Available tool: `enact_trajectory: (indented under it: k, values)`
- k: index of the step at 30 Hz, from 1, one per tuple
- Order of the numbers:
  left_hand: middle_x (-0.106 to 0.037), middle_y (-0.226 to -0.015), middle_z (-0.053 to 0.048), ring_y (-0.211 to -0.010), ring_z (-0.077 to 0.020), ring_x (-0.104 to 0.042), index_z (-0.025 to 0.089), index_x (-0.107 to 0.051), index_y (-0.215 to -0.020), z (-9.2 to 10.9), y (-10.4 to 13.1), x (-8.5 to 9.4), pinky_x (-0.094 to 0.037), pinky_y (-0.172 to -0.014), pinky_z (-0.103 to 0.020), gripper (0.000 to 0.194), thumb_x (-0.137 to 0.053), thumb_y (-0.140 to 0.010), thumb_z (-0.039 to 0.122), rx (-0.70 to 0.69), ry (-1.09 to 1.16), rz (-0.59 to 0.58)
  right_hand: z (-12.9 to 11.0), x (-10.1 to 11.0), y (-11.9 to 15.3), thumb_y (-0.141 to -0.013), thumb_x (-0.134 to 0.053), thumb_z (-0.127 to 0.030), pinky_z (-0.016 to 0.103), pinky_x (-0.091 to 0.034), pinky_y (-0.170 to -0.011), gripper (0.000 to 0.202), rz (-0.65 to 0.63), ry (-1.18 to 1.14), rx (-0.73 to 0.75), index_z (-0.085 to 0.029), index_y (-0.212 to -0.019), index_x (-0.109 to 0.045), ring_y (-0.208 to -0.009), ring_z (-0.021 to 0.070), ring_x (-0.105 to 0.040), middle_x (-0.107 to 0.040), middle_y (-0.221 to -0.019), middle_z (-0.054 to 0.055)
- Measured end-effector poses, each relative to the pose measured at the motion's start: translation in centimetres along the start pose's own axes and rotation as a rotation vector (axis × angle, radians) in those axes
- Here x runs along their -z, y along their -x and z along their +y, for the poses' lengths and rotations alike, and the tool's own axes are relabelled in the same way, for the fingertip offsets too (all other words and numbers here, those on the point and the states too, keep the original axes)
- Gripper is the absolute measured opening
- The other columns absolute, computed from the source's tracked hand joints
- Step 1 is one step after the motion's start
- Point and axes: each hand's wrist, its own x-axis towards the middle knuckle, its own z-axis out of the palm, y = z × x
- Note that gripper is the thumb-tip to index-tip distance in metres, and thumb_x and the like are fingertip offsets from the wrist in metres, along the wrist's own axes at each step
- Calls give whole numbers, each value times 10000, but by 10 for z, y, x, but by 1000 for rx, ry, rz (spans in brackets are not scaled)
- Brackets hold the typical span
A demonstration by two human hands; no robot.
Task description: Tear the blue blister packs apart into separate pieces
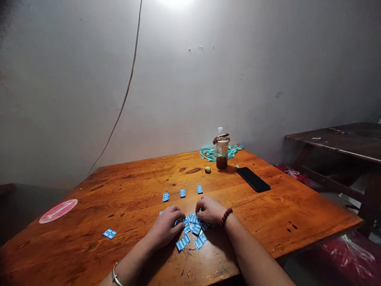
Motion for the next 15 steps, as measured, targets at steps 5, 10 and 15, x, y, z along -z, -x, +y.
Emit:
enact_trajectory:
  k: [5,10,15]
  values:
    - [-544,-816,-30,-773,-163,-478,198,-590,-745,2,-1,-2,-342,-661,-246,106,-511,-675,204,-23,35,-14,-4,0,1,-610,-593,-265,193,-343,-606,240,-60,-17,40,-195,-835,-642,-710,120,-484,-565,-815,6]
    - [-565,-708,-15,-675,-145,-485,184,-580,-660,4,-1,-2,-333,-591,-229,65,-515,-657,189,-13,123,11,-4,-6,1,-567,-602,-199,180,-322,-531,180,-104,-101,-11,-160,-740,-630,-629,102,-470,-569,-703,-11]
    - [-574,-589,-6,-573,-135,-492,173,-591,-621,3,-6,-1,-337,-530,-224,149,-517,-688,283,133,437,144,4,-11,-3,-618,-520,-148,159,-330,-469,103,-115,-461,-108,-133,-693,-590,-521,70,-456,-542,-592,-31]
